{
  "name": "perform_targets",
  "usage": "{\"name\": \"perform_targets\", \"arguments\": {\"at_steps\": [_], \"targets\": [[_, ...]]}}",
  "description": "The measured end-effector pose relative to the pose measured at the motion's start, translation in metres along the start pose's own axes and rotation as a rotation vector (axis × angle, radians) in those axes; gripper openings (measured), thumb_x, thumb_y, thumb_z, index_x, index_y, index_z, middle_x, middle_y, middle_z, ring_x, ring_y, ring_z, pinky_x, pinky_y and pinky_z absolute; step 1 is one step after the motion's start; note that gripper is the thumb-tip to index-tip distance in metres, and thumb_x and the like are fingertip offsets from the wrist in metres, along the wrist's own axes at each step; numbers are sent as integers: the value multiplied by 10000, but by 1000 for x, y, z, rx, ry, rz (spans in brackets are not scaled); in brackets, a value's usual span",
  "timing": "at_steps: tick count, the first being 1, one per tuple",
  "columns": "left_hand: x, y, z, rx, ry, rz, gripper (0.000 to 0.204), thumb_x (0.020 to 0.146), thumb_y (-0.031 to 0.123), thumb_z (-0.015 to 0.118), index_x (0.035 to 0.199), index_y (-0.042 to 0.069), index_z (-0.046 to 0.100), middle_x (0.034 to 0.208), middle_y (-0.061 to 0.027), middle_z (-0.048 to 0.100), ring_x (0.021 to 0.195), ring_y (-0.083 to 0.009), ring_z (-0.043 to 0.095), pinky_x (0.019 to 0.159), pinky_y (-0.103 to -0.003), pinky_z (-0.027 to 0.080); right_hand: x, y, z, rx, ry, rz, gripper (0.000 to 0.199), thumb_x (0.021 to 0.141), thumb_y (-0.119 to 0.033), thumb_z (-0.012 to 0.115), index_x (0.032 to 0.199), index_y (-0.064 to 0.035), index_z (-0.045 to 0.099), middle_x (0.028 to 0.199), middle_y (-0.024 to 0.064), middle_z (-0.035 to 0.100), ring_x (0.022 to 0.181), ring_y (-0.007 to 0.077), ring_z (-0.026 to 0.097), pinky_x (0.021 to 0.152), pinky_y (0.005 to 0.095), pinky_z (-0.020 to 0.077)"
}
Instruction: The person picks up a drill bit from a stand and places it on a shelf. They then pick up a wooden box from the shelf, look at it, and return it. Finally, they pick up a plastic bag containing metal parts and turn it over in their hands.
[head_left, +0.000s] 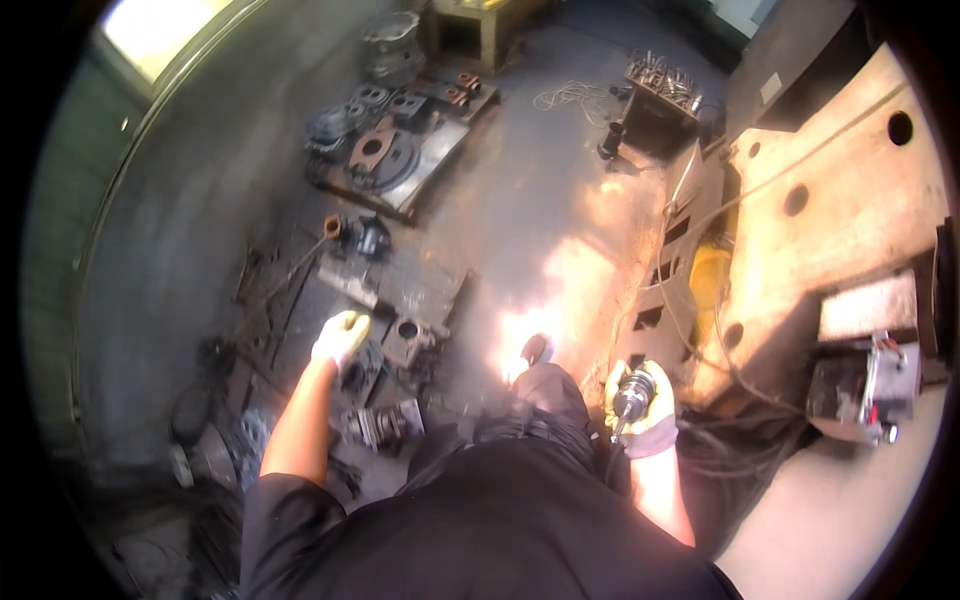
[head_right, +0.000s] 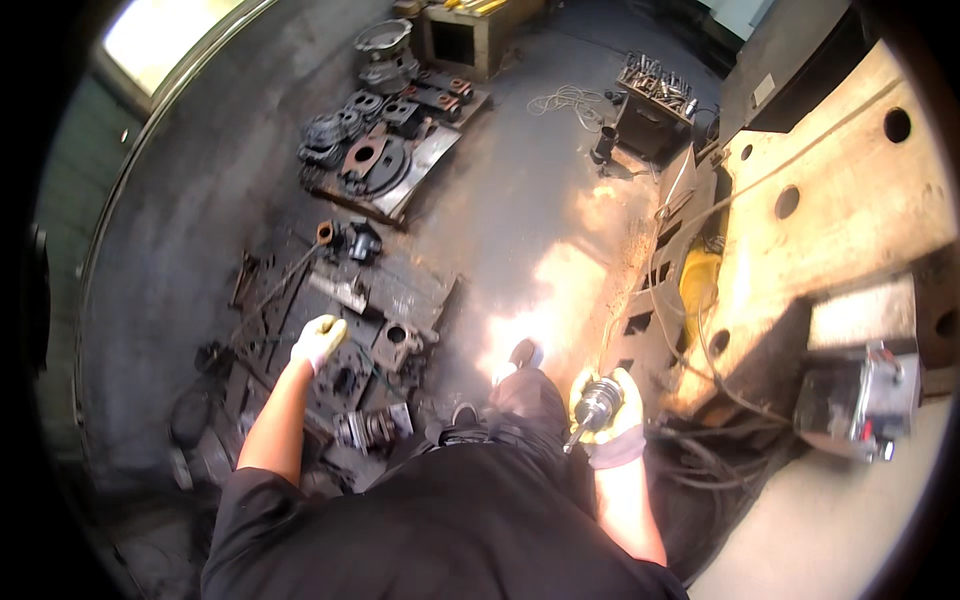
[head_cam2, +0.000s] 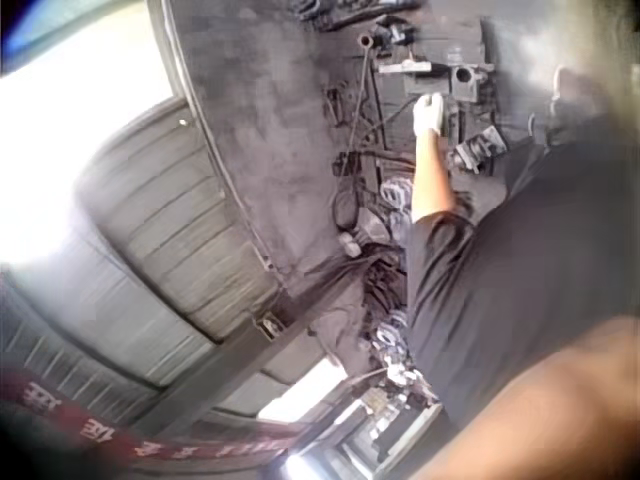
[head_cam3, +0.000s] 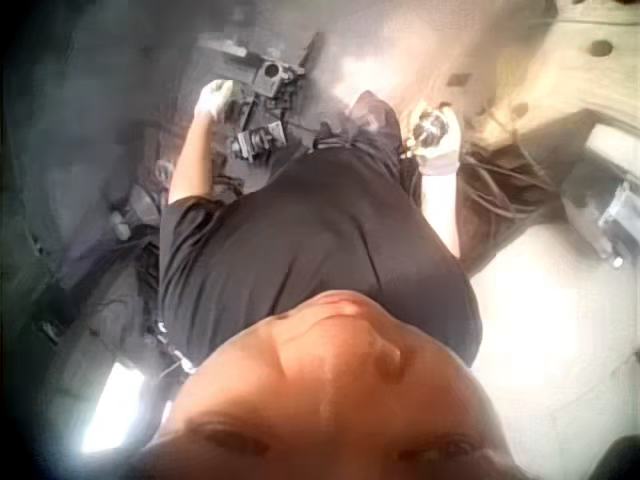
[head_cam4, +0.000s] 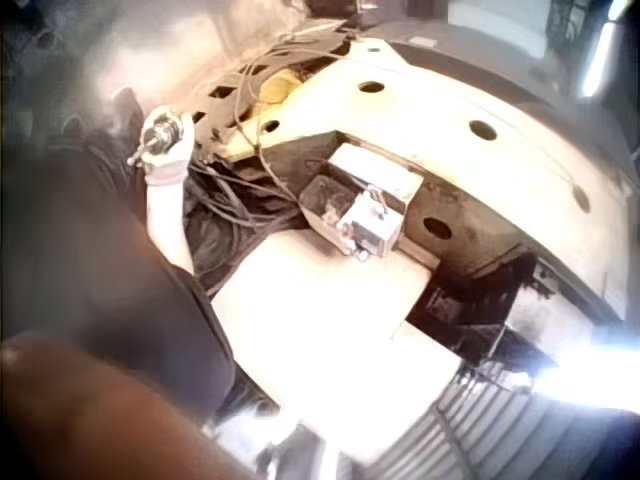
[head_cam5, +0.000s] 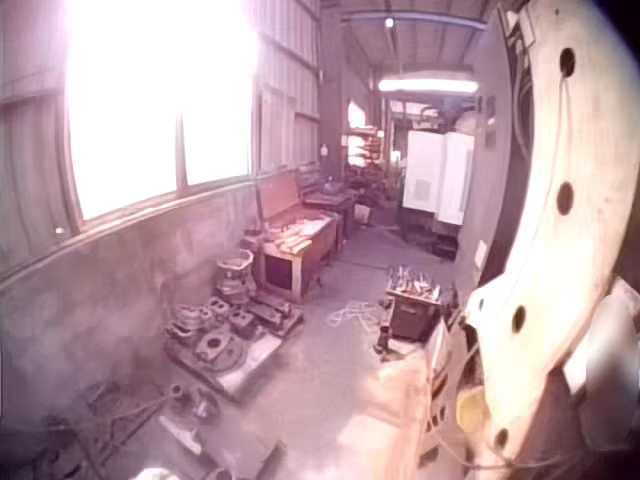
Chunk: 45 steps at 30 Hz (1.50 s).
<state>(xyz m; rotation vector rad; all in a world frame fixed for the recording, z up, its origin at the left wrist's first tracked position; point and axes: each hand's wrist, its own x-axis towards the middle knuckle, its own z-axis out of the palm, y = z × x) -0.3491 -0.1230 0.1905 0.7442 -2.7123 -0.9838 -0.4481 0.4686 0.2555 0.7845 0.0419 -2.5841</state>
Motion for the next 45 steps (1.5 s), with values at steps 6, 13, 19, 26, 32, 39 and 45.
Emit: {"name": "perform_targets", "arguments": {"at_steps": [6, 13, 19, 26, 32, 39, 45], "targets": [[128, 187, 107, -33, -400, -364, 374, 969, 398, 651, 1102, 57, 727, 918, -146, 743, 815, -260, 746, 727, -394, 600, 139, -77, 68, -7, 436, -167, 270, 975, -212, 721, 1014, 32, 613, 949, 175, 659, 916, 345, 665, 852, 498, 633], [172, 13, 86, 306, -632, -497, 311, 939, 343, 650, 998, 65, 776, 839, -156, 773, 737, -275, 745, 667, -437, 567, 361, -84, 268, -65, 353, 64, 325, 1011, -244, 671, 1077, 64, 591, 985, 182, 665, 944, 331, 681, 879, 468, 623], [208, 8, 178, 380, -833, -882, 324, 956, 388, 662, 1156, 158, 774, 1094, -118, 788, 979, -288, 767, 853, -428, 610, 539, -162, 419, -193, 290, -14, 349, 1012, -273, 666, 1069, 65, 601, 1002, 186, 668, 931, 327, 687, 863, 455, 626], [641, 1, 239, 905, -1122, 97, 465, 935, 492, 661, 1071, 67, 794, 1040, -143, 796, 975, -279, 758, 808, -408, 603, 737, -238, 527, -204, 352, -320, 253, 916, -206, 773, 991, -9, 634, 941, 137, 691, 875, 290, 701, 792, 448, 668], [1133, 373, 256, 80, -289, -29, 390, 990, 376, 597, 1054, 17, 733, 951, -155, 761, 905, -244, 714, 851, -373, 541, 887, -286, 667, 136, 282, -211, 341, 948, -295, 734, 1044, 1, 593, 969, 155, 688, 893, 308, 709, 779, 426, 659], [1413, 627, 331, -314, -431, 147, 276, 1045, 288, 657, 1135, 43, 746, 1076, -57, 778, 994, -148, 707, 931, -309, 557, 1155, -351, 823, 158, 356, -121, 433, 1038, -438, 568, 1011, -9, 618, 903, 154, 694, 827, 315, 709, 735, 452, 632], [1516, 763, 364, -193, -411, 487, 470, 962, 321, 737, 1336, 43, 680, 1345, -152, 696, 1268, -283, 646, 1113, -432, 488, 1346, -375, 1012, -252, 317, 37, 455, 1058, -479, 528, 1015, -44, 655, 927, 112, 718, 891, 320, 725, 882, 554, 605]]}}
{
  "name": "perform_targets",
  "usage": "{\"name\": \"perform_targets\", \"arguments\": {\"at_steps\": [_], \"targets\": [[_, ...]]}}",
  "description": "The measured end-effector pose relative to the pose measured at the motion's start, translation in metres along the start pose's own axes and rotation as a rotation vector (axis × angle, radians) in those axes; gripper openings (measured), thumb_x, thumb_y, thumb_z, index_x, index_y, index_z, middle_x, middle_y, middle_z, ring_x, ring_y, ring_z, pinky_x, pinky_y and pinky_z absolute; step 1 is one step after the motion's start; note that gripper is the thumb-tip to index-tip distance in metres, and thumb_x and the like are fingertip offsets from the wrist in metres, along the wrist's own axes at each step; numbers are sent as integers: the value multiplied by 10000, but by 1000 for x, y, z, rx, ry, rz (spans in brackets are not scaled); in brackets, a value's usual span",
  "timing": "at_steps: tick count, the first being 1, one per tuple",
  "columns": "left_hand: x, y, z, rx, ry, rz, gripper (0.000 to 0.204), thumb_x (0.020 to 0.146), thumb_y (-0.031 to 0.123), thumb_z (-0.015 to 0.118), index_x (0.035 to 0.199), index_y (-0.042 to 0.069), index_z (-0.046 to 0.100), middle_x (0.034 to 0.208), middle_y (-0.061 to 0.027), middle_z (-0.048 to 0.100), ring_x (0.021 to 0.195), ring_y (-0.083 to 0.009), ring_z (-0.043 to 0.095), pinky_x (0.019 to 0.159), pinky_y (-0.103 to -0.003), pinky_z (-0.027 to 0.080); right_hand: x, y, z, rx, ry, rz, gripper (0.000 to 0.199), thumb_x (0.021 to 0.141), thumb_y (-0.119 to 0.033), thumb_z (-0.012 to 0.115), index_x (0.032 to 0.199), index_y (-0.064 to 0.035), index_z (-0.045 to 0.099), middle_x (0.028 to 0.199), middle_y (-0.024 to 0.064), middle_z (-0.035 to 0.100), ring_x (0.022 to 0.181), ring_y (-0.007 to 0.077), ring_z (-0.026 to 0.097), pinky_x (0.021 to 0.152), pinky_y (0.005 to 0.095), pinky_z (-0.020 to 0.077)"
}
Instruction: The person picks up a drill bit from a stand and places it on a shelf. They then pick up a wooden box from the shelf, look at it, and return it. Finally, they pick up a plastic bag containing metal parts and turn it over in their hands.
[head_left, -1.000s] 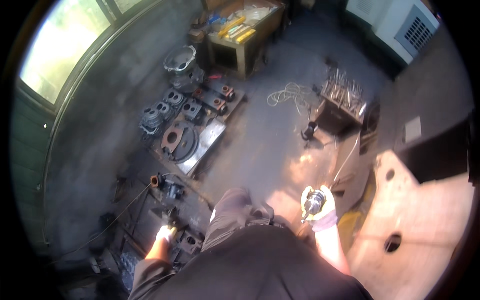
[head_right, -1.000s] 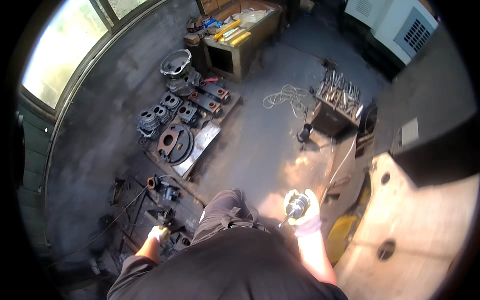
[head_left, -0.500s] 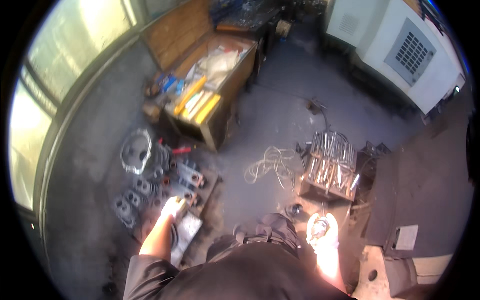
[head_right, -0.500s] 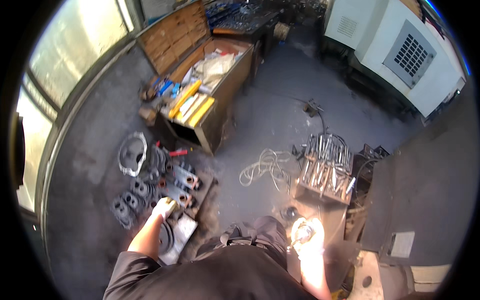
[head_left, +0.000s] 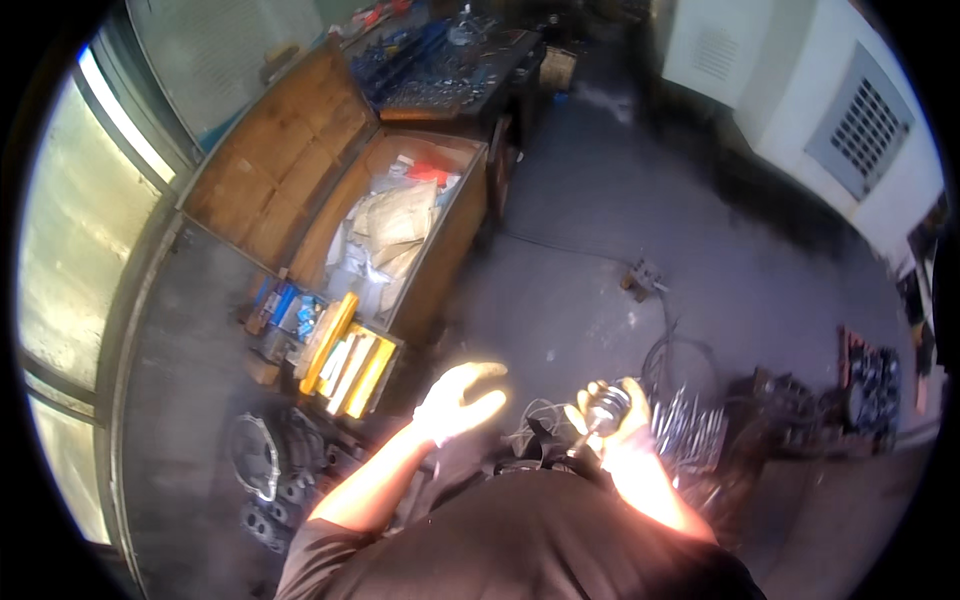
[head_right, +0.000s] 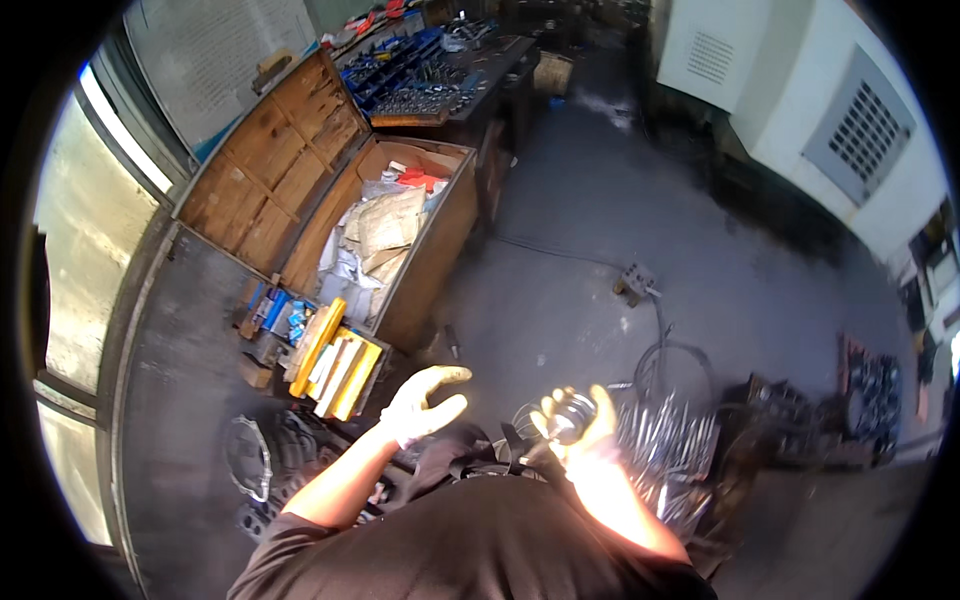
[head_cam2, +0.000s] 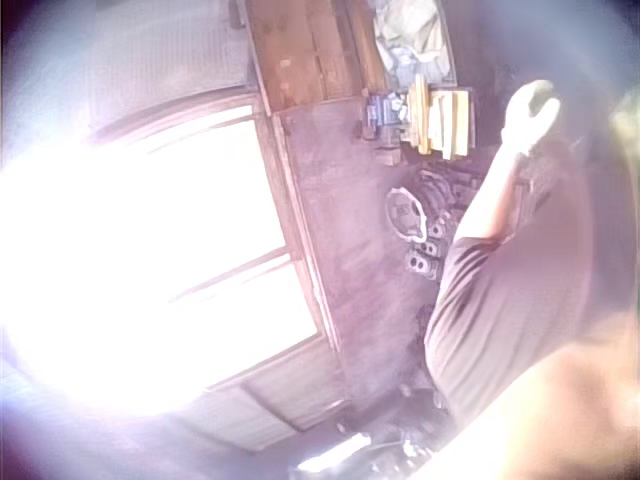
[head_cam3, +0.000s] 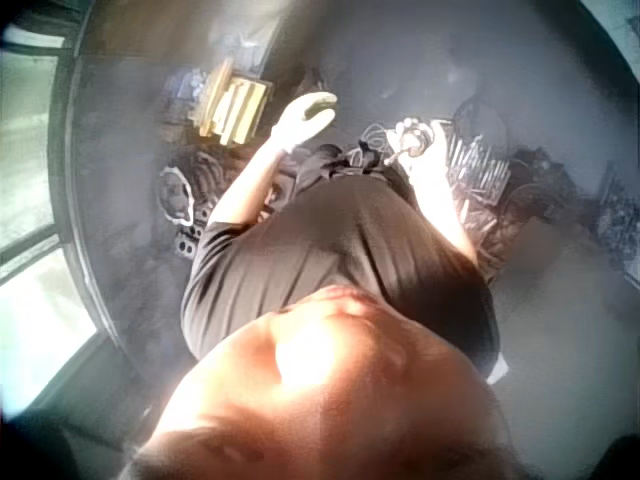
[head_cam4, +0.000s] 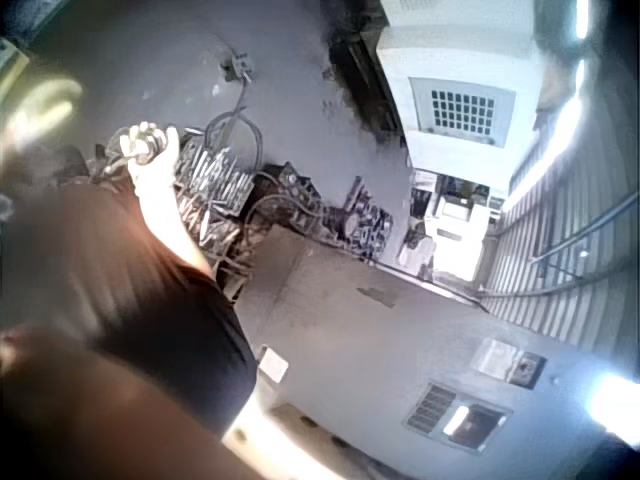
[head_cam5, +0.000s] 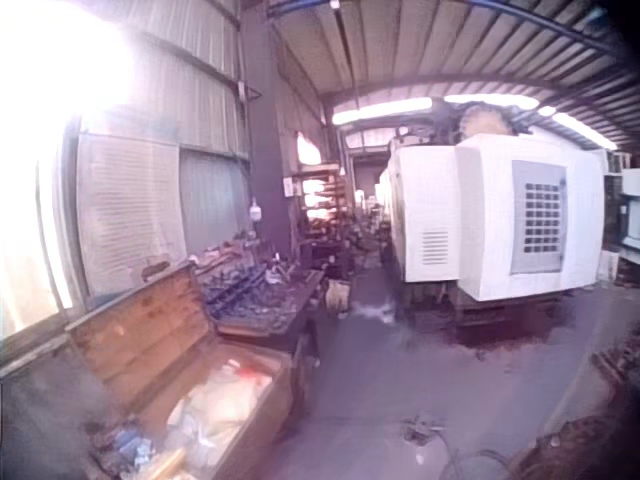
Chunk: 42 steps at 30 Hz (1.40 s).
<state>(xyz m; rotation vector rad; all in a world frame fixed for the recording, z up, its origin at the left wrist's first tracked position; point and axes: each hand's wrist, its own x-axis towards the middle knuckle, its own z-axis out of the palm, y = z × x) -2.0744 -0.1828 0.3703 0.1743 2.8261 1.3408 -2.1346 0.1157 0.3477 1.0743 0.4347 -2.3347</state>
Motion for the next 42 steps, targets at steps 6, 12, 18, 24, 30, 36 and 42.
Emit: {"name": "perform_targets", "arguments": {"at_steps": [6, 12, 18, 24, 30, 36, 42], "targets": [[231, 0, -30, 172, 265, 466, 726, 782, 385, 841, 1348, -15, 626, 1350, -248, 654, 1232, -446, 637, 1070, -518, 508, 130, -74, 217, -175, -262, 78, 416, 1088, -435, 495, 1101, -44, 634, 1046, 120, 704, 1009, 307, 698, 963, 557, 563], [481, -25, -57, 197, 233, 696, 739, 811, 498, 805, 1368, 43, 636, 1391, -200, 650, 1246, -399, 655, 1056, -514, 514, 268, -163, 363, -262, -379, -169, 374, 1094, -389, 531, 1235, -50, 600, 1142, 101, 668, 1048, 238, 676, 934, 403, 583], [754, -35, -93, 157, 4, 984, 779, 678, 408, 800, 1345, 36, 646, 1346, -153, 682, 1214, -357, 681, 1054, -500, 534, 347, -280, 511, -988, -551, -929, 570, 854, -309, 806, 1269, 2, 570, 1201, 164, 661, 1098, 297, 694, 947, 390, 581], [949, -62, -97, -2, -64, 847, 691, 642, 307, 902, 1261, 76, 702, 1242, -152, 726, 1179, -344, 702, 1037, -482, 558, 475, -407, 615, -1457, -636, -1324, 725, 767, -280, 918, 1319, 8, 545, 1236, 191, 658, 1128, 328, 697, 973, 413, 578], [1132, -70, -161, -447, 310, 237, 416, 827, 236, 828, 1151, 11, 695, 1156, -137, 732, 1058, -259, 733, 949, -391, 599, 582, -512, 803, -491, -582, 264, 727, 1105, -603, 348, 1513, -14, 477, 1392, 253, 627, 1248, 402, 656, 1050, 553, 550], [1303, -115, -235, -1140, 503, 37, 282, 952, 198, 726, 1176, 40, 658, 1076, -132, 733, 979, -269, 721, 869, -402, 591, 688, -632, 948, -1020, -756, 142, 677, 1124, -508, 400, 1459, 72, 500, 1368, 317, 635, 1260, 421, 651, 1094, 506, 511], [1496, -185, -270, -1480, 290, 256, 258, 981, 196, 697, 1185, 57, 625, 1115, -147, 688, 1021, -293, 690, 918, -445, 566, 859, -766, 1008, -952, -387, -201, 624, 1100, -529, 471, 1382, 20, 565, 1233, 252, 704, 1076, 366, 718, 947, 460, 585]]}}
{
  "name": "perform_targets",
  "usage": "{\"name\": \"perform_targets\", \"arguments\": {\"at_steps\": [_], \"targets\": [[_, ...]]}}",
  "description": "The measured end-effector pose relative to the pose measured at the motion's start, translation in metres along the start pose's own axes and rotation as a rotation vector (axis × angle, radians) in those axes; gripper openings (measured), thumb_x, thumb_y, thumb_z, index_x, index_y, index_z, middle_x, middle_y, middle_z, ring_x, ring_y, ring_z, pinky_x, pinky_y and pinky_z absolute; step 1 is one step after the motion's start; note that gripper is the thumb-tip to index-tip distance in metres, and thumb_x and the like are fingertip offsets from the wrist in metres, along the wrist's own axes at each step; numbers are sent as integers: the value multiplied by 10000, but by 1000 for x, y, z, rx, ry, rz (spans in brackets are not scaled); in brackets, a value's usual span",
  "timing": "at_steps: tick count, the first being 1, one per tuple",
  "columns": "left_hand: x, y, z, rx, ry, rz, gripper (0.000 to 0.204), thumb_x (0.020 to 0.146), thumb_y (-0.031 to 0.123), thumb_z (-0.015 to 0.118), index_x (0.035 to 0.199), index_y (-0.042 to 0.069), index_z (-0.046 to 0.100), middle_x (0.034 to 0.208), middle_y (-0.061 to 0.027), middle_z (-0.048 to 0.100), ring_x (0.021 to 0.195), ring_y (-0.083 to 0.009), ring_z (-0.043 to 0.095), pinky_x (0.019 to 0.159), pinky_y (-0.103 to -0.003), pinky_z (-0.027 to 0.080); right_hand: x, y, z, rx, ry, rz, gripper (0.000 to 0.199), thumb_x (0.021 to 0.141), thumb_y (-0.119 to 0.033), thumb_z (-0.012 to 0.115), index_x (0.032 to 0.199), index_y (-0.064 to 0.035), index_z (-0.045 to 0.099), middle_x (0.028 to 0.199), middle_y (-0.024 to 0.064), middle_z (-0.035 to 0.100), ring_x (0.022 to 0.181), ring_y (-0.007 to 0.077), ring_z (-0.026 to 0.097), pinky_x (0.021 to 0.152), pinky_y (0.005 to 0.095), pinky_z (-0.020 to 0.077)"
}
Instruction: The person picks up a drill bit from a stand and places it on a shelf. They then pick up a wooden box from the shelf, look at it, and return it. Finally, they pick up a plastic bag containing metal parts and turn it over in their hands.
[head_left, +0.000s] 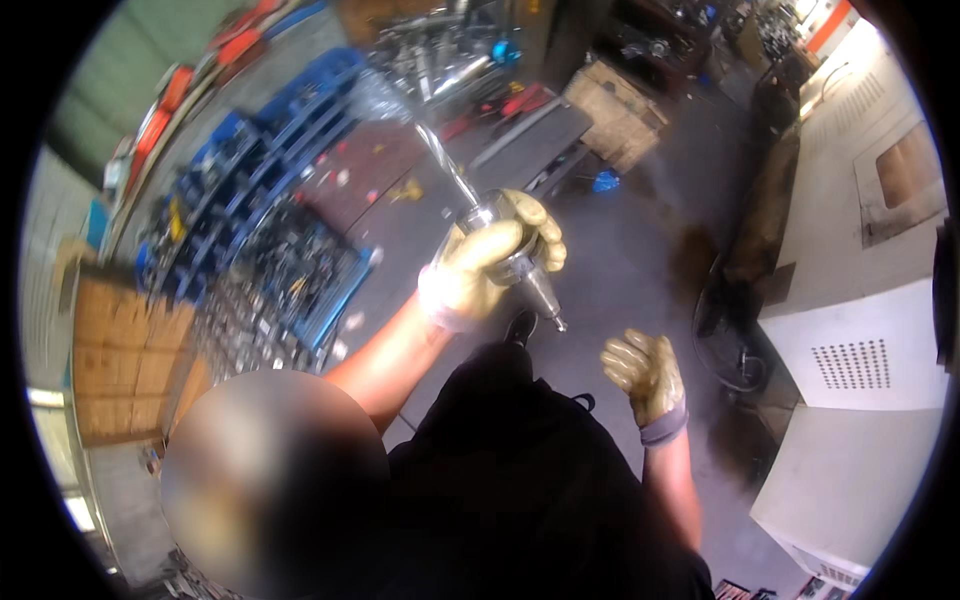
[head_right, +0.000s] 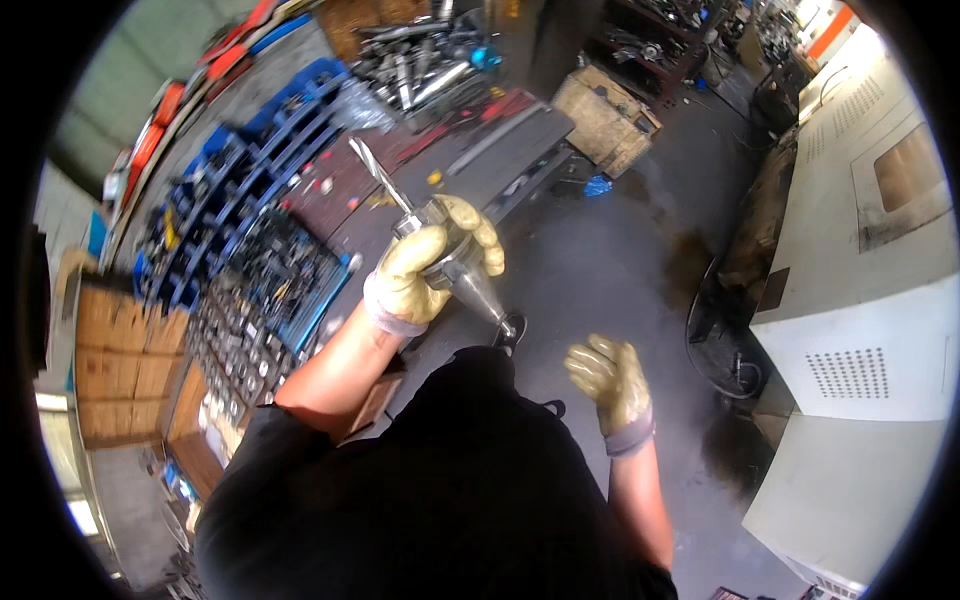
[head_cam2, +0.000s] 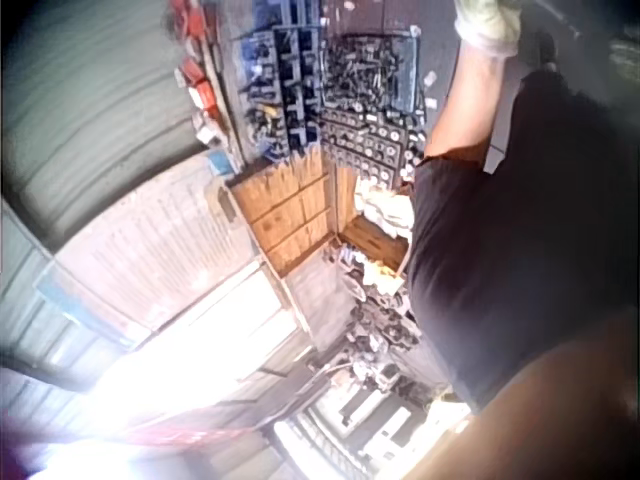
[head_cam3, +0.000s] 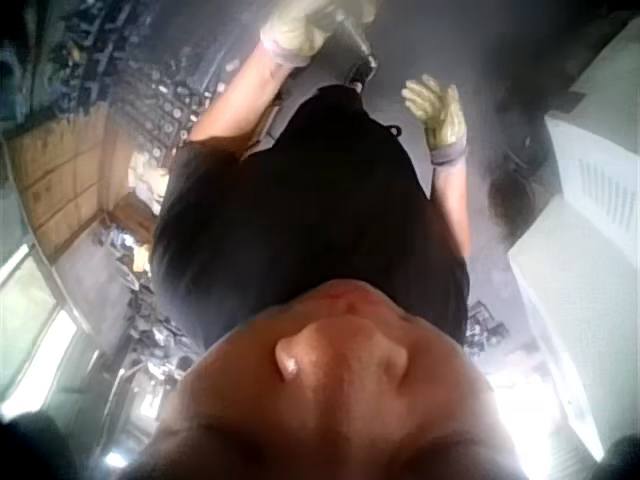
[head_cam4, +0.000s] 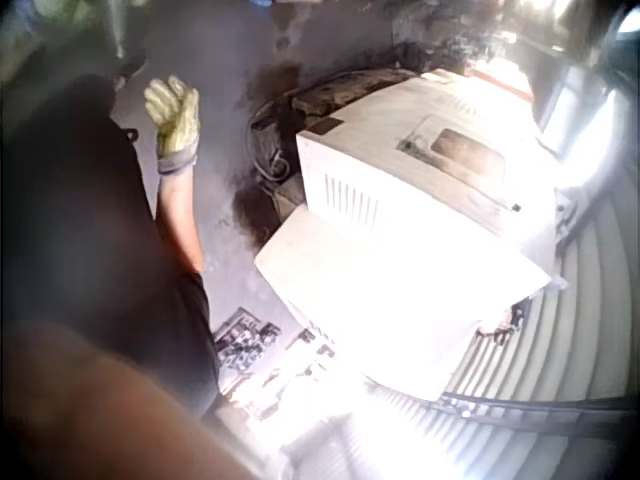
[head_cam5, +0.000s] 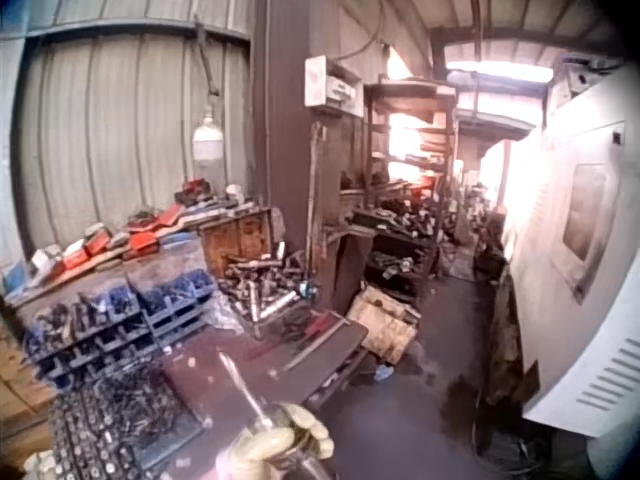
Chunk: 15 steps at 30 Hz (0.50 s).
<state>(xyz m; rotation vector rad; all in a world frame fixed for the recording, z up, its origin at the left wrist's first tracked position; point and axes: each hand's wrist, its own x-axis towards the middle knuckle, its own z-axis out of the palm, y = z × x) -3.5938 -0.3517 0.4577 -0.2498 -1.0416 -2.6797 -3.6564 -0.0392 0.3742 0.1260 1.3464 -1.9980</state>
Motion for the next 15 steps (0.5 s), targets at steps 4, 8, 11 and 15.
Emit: {"name": "perform_targets", "arguments": {"at_steps": [4, 8, 11, 15], "targets": [[158, -51, -22, -19, -158, -56, 331, 956, 255, 721, 1195, 50, 620, 1127, -163, 678, 1024, -319, 684, 917, -453, 566, 85, -50, -110, 250, 349, 5, 650, 1085, -549, 478, 1442, -8, 527, 1316, 223, 659, 1137, 358, 674, 980, 486, 542], [280, -69, 4, 50, -155, -153, 420, 926, 335, 747, 1209, 54, 616, 1121, -170, 658, 1016, -355, 672, 904, -472, 560, 100, -109, -151, 353, 547, -17, 682, 1069, -574, 505, 1467, -19, 518, 1360, 226, 639, 1174, 361, 660, 1031, 487, 519], [365, -80, 8, 117, -81, -107, 386, 925, 310, 749, 1184, 47, 636, 1100, -167, 673, 983, -344, 683, 882, -457, 565, 146, -145, -189, 389, 578, -19, 699, 1053, -601, 523, 1464, -35, 522, 1361, 200, 635, 1182, 347, 651, 1031, 486, 516], [486, -95, 13, 293, 78, 73, 331, 931, 254, 738, 1153, 27, 646, 1076, -166, 692, 932, -300, 703, 838, -413, 581, 258, -223, -264, 370, 532, 15, 680, 1034, -634, 535, 1418, -73, 553, 1333, 158, 649, 1149, 327, 651, 995, 481, 517]]}}
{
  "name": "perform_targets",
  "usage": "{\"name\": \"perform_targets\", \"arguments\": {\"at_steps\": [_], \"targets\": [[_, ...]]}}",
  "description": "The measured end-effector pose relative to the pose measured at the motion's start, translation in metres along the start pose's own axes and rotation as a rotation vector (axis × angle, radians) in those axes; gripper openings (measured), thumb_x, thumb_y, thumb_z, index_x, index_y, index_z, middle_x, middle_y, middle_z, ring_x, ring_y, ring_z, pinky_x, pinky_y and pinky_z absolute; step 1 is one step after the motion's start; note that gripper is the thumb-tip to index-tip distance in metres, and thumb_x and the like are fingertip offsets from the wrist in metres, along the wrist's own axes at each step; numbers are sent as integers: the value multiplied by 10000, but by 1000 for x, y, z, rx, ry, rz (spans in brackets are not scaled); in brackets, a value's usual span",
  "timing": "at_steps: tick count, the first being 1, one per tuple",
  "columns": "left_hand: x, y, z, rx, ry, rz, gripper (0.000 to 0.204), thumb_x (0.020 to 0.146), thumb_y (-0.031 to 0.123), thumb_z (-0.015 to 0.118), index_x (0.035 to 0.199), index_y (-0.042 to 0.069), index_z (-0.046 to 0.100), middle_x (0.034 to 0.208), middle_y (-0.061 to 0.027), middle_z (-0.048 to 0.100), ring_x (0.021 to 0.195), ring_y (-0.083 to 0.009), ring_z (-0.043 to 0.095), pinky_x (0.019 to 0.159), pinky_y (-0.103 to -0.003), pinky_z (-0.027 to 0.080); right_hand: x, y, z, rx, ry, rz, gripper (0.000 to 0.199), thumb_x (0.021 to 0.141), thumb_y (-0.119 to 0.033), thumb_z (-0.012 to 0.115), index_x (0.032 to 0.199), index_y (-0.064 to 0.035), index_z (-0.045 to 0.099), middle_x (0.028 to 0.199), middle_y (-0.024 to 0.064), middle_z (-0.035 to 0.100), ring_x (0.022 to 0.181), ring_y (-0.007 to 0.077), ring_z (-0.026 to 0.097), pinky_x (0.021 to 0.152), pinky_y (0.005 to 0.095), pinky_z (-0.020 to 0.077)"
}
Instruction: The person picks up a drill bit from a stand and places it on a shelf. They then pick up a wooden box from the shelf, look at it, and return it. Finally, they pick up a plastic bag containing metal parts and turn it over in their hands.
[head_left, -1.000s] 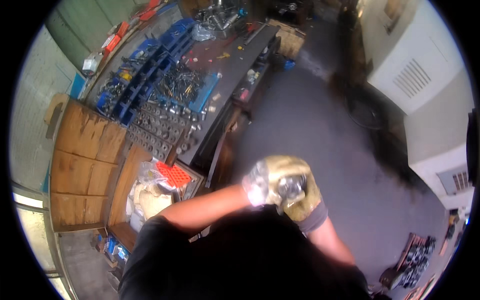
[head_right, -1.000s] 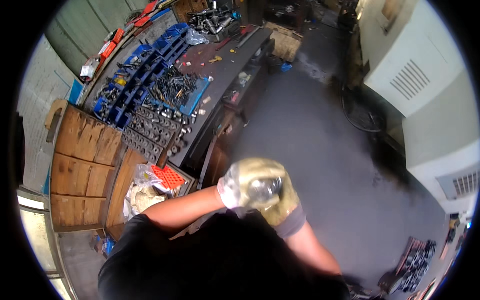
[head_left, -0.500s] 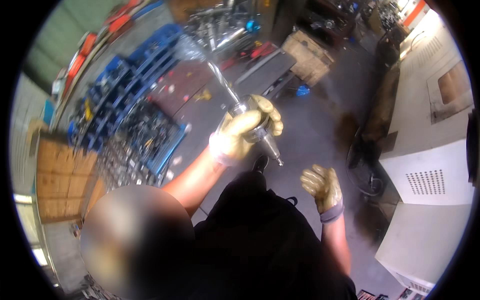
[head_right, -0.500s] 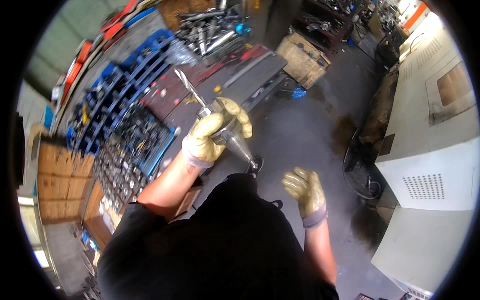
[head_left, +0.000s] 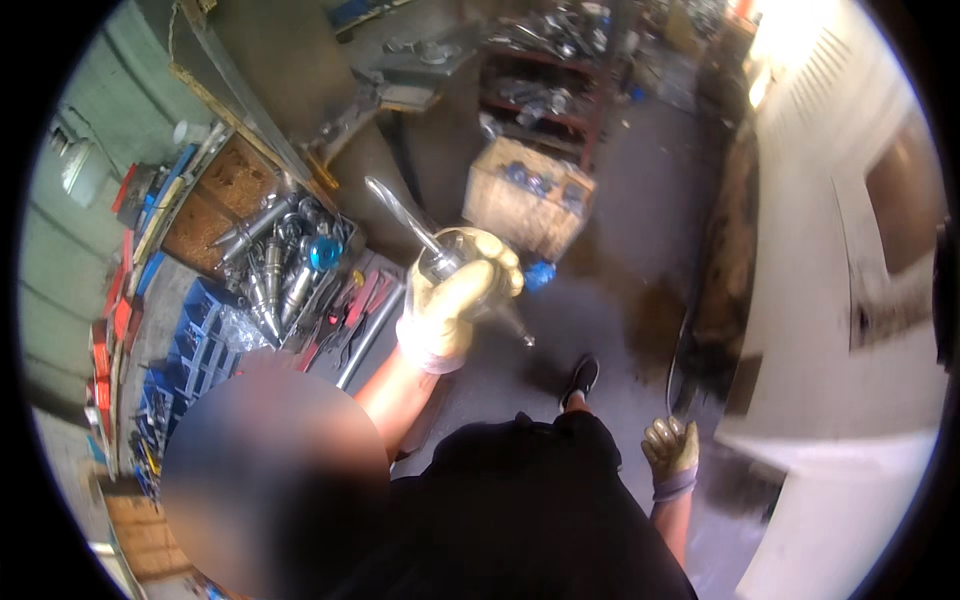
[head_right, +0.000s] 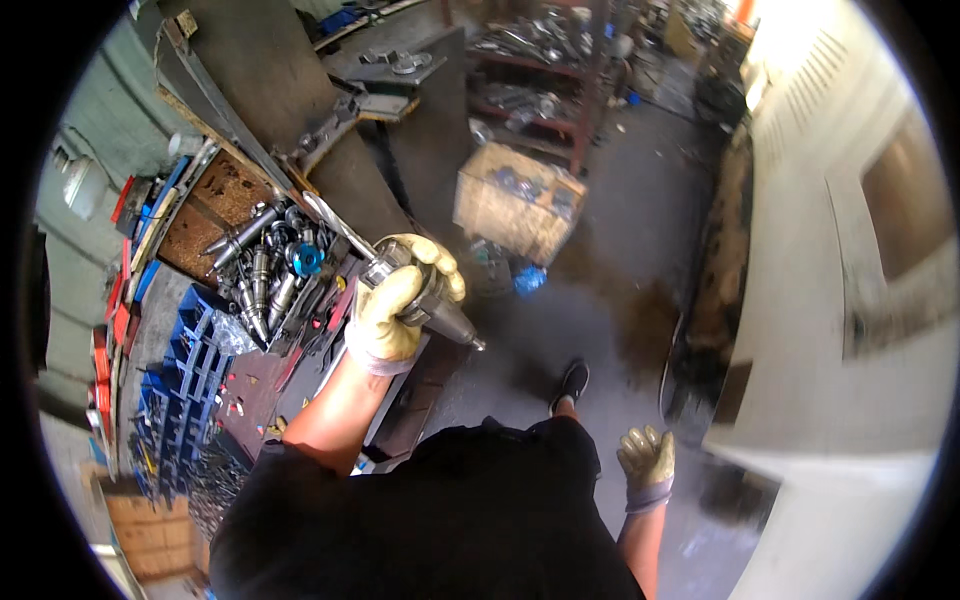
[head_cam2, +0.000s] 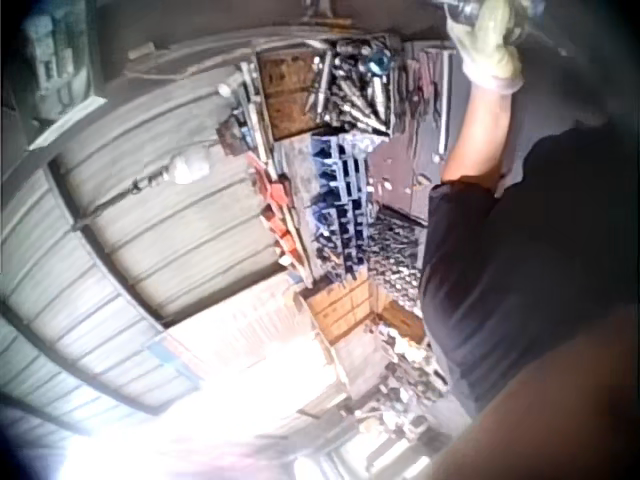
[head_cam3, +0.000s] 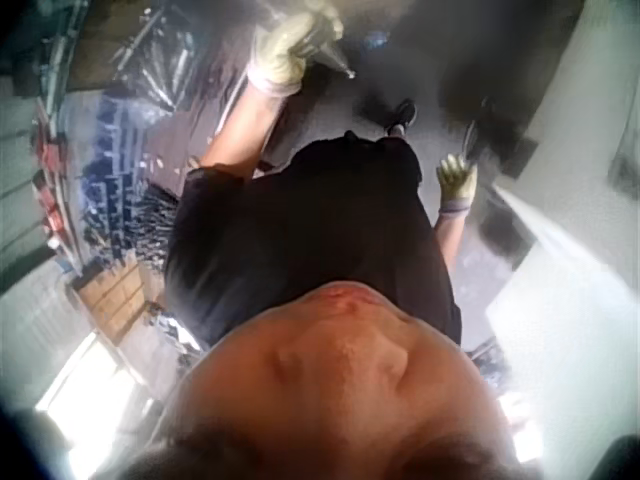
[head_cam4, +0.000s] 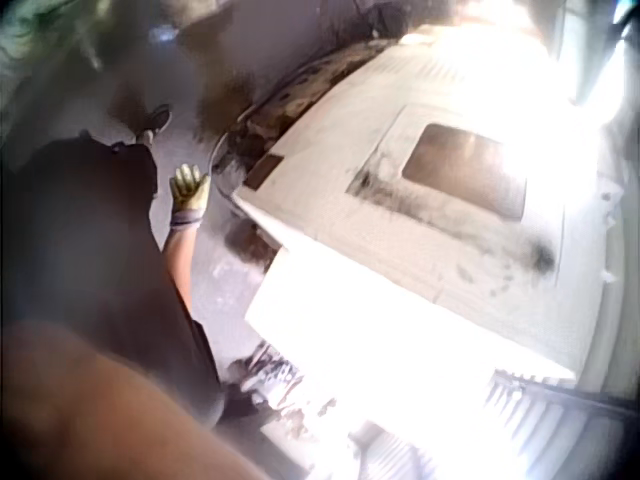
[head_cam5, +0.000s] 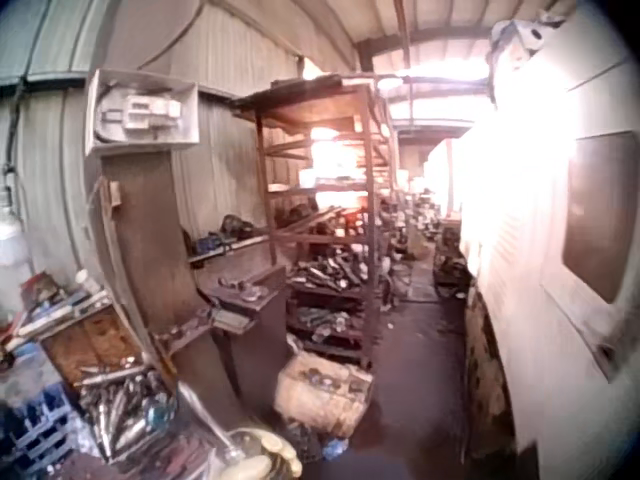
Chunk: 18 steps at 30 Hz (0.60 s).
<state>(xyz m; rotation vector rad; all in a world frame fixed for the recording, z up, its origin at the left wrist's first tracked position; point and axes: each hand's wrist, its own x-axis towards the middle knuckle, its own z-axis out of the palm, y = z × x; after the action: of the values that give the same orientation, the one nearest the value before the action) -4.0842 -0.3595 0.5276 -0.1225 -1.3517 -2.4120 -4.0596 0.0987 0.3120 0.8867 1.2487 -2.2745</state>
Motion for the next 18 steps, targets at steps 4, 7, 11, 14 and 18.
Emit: {"name": "perform_targets", "arguments": {"at_steps": [4, 7, 11, 14, 18], "targets": [[85, 21, 29, 155, 235, 183, 308, 943, 231, 725, 1149, 18, 645, 1054, -151, 704, 921, -288, 709, 835, -402, 585, 108, -101, 60, -39, -125, 49, 582, 1054, -598, 520, 1351, -103, 601, 1244, 139, 699, 1066, 315, 685, 939, 473, 526], [136, 35, 25, 335, 361, 330, 281, 961, 222, 715, 1148, 22, 650, 1056, -147, 714, 912, -281, 710, 813, -409, 587, 204, -151, 107, -152, -357, 102, 604, 1064, -584, 519, 1396, -83, 577, 1282, 153, 685, 1080, 316, 680, 939, 454, 535], [200, 51, 16, 433, 590, 454, 233, 979, 206, 712, 1103, 11, 679, 986, -153, 735, 859, -278, 715, 786, -411, 590, 279, -206, 210, -359, -398, 90, 570, 1089, -557, 487, 1418, -96, 557, 1288, 135, 683, 1059, 296, 688, 864, 394, 549], [252, 71, 2, 508, 713, 531, 228, 969, 189, 735, 1074, -10, 697, 948, -156, 746, 792, -274, 723, 740, -402, 603, 311, -227, 280, -438, -511, 91, 650, 1089, -558, 487, 1482, -40, 508, 1348, 184, 660, 1121, 295, 676, 943, 408, 532], [308, 77, -23, 429, 816, 588, 250, 945, 204, 762, 1053, -13, 702, 934, -153, 750, 777, -285, 732, 711, -397, 612, 352, -223, 325, -489, -553, 113, 681, 1094, -543, 480, 1518, -10, 471, 1389, 219, 633, 1180, 326, 658, 988, 415, 522]]}}
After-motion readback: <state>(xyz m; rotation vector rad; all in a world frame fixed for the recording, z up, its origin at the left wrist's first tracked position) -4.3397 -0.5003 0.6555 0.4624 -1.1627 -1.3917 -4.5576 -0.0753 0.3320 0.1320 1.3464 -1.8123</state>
